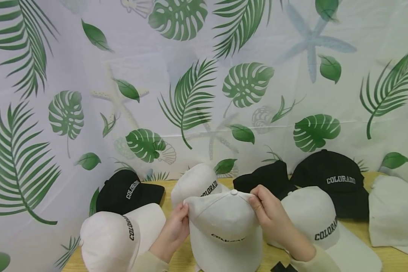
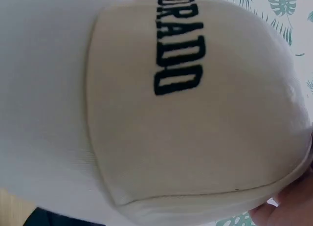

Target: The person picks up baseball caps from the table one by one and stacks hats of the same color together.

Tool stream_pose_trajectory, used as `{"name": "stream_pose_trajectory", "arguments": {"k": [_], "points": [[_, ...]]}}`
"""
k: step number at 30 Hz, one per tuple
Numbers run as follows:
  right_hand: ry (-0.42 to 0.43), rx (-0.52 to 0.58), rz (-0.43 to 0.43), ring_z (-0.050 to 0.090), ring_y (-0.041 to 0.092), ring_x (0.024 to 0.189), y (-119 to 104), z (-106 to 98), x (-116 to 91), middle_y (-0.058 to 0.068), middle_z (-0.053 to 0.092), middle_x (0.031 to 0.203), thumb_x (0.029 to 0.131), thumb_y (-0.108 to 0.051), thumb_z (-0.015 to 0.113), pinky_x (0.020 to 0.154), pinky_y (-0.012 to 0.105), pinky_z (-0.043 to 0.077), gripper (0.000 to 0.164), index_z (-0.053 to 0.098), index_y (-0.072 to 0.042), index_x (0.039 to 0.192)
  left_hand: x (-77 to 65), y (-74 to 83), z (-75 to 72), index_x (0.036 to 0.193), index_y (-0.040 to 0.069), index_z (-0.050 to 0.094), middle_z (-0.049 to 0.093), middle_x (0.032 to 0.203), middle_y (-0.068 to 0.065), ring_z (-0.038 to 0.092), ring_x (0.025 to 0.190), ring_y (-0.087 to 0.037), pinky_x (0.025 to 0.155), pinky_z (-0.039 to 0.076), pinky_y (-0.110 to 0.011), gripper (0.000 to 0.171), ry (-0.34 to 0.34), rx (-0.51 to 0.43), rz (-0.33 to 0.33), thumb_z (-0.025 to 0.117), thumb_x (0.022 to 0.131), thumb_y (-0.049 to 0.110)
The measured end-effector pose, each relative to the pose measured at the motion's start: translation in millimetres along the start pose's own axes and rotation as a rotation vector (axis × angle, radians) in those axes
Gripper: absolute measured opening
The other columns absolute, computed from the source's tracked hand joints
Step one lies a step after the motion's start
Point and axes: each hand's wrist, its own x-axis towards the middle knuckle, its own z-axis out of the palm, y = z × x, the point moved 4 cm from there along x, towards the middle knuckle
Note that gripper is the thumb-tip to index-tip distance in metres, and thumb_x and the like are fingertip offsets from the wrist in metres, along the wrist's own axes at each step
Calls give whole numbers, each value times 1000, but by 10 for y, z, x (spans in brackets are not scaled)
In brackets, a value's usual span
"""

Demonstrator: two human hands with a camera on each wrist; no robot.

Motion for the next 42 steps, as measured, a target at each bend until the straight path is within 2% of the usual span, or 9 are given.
{"name": "stream_pose_trajectory", "arguments": {"k": [4, 11, 15, 19, 22, 25, 30, 34, 42], "points": [[23, -35, -24, 38, 5, 64, -2, -60, 28, -9, 39, 72, 85, 4, 51, 53, 18, 36, 14, 46, -7, 78, -45, 83, 74, 119, 2, 24, 15, 128, -7, 13, 118, -13, 95, 16, -23, 29, 101, -137, 91, 24, 99, 23], [13, -72, -59, 36, 4, 62, -10, -108, 51, -10, 36, 71, 84, 2, 54, 51, 16, 35, 14, 46, -7, 77, -59, 152, 91, 100, 14, 27, 33, 103, 3, 37, 93, -7, 80, 28, -23, 3, 176, -151, 94, 27, 98, 16], [-9, -52, -78, 37, 3, 63, -50, -95, 46, -10, 37, 71, 81, 7, 57, 52, 15, 35, 18, 47, -9, 78, -55, 146, 81, 108, 4, 34, 46, 89, 4, 47, 72, -7, 65, 35, -25, 25, 178, 64, 4, 36, 94, 24], [-18, -20, -101, 38, 3, 63, -73, -77, 41, -9, 39, 73, 80, 8, 57, 52, 15, 35, 20, 47, -9, 79, -75, 128, 139, 109, -1, 48, 49, 96, -1, 46, 79, -13, 64, 37, -30, 38, 96, 452, -69, 42, 92, 33], [-2, -14, -133, 38, 4, 62, -72, -63, 36, -8, 40, 72, 82, 4, 57, 52, 14, 34, 16, 47, -9, 79, -88, 157, 211, 105, 3, 55, 45, 112, -9, 41, 99, -22, 74, 37, -39, 34, 34, 662, -6, 43, 93, 32], [22, -25, -137, 38, 3, 62, -67, -54, 33, -8, 40, 72, 84, 0, 56, 52, 13, 34, 14, 48, -9, 78, -93, 199, 301, 99, 1, 57, 38, 126, -15, 32, 116, -31, 89, 31, -48, 32, -34, 733, 96, 41, 94, 28], [25, -44, -115, 38, 3, 62, -74, -49, 37, -9, 40, 72, 84, 1, 56, 53, 12, 34, 14, 48, -9, 77, -98, 249, 416, 88, 2, 51, 52, 100, -7, 45, 98, -19, 82, 37, -35, 26, -80, 720, 201, 40, 95, 24], [12, -54, -84, 38, 2, 60, -56, -48, 40, -10, 41, 70, 84, 0, 57, 51, 14, 35, 13, 50, -9, 76, -112, 298, 430, 87, 2, 45, 35, 72, 0, 38, 69, -11, 64, 33, -24, 21, 43, 667, 256, 38, 96, 20], [-162, 78, 84, 45, 5, 58, 93, -46, 23, -10, 47, 67, 88, -1, 51, 49, 22, 41, 10, 53, -8, 81, -196, 406, 460, 88, -1, 42, 40, 78, -1, 41, 77, -10, 69, 34, -23, 20, 272, 506, 380, 33, 96, 15]]}}
